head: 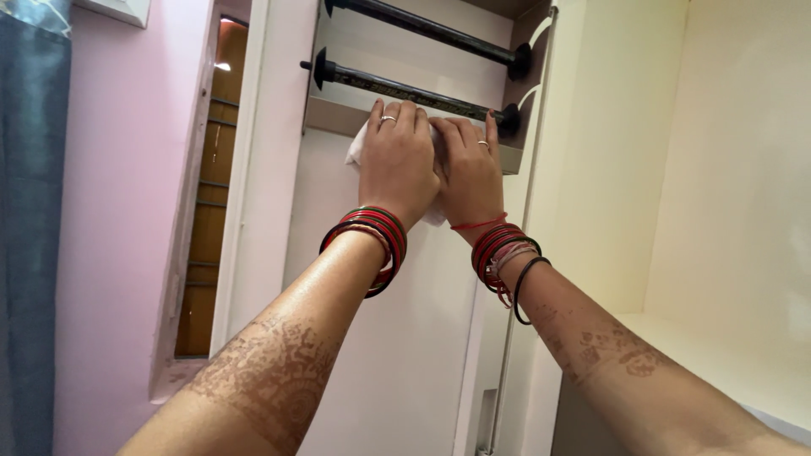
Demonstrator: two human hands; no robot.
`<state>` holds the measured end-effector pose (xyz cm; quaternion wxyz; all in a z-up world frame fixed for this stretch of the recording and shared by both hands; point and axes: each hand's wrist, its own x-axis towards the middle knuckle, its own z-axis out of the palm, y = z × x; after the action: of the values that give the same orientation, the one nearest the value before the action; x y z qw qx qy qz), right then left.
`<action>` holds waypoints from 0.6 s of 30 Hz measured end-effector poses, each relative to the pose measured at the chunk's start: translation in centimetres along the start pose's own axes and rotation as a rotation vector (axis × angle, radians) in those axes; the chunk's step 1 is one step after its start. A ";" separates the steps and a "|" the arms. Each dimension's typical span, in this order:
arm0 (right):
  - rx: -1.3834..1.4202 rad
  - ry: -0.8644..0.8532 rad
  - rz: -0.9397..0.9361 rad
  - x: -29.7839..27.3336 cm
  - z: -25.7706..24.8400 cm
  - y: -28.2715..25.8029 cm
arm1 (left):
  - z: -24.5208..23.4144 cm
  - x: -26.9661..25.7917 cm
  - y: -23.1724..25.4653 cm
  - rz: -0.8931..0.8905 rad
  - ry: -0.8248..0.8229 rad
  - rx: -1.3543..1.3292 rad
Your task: The person wipes the interior surfaces of a white wardrobe with a white cloth. They clean the door edges, shelves, and the area around a hanging rod, moving systematically from one section to another.
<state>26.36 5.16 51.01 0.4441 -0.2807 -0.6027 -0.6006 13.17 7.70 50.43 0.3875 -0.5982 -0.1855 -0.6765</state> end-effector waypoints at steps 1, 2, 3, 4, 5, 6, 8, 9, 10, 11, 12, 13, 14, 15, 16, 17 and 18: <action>-0.006 -0.002 0.004 -0.1 -0.1 0.3 | 0.1 0.0 0.4 -0.003 0.001 -0.014; -0.013 -0.003 0.008 -0.3 -0.3 0.6 | 0.3 0.0 0.7 -0.006 0.002 -0.027; -0.019 -0.006 0.014 -0.5 -0.4 0.9 | 0.5 0.1 1.1 -0.004 -0.006 -0.029; -0.034 -0.006 0.014 -0.7 -0.7 1.3 | 0.8 0.2 1.5 -0.001 -0.014 -0.031; -0.045 -0.007 0.012 -0.9 -1.0 1.6 | 0.9 0.2 1.7 -0.002 -0.022 -0.031; -0.056 -0.008 0.009 -1.1 -1.3 1.8 | 1.0 0.2 1.9 0.004 -0.032 -0.042; -0.058 -0.027 0.033 -1.4 -1.7 2.4 | 1.4 0.4 2.5 0.025 -0.051 -0.072; -0.058 -0.037 0.044 -1.6 -2.0 2.7 | 1.6 0.4 2.8 0.033 -0.040 -0.080; -0.070 -0.049 0.047 -1.8 -2.3 3.0 | 1.8 0.3 3.2 0.040 -0.028 -0.088; -0.079 -0.062 0.048 -1.9 -2.5 3.3 | 2.0 0.3 3.4 0.046 -0.017 -0.094; -0.088 -0.075 0.049 -2.1 -2.7 3.7 | 2.3 0.2 3.6 0.041 -0.023 -0.111; -0.097 -0.071 0.051 -2.3 -2.8 4.0 | 2.5 0.3 3.9 0.039 -0.027 -0.128; -0.106 -0.067 0.052 -2.5 -3.0 4.2 | 2.8 0.3 4.3 0.037 -0.031 -0.145; -0.114 -0.062 0.052 -2.7 -3.1 4.5 | 3.0 0.4 4.5 0.036 -0.041 -0.150; -0.121 -0.058 0.059 -3.0 -3.2 4.7 | 3.1 0.5 4.8 0.034 -0.051 -0.154; -0.128 -0.050 0.065 -3.1 -3.2 4.8 | 3.3 0.7 5.0 0.034 -0.059 -0.156; -0.135 -0.042 0.071 -3.3 -3.3 5.0 | 3.5 0.9 5.2 0.034 -0.082 -0.159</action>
<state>32.81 3.18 50.14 0.4322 -0.3437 -0.5599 -0.6177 19.40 6.68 50.95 0.3420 -0.6575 -0.1368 -0.6573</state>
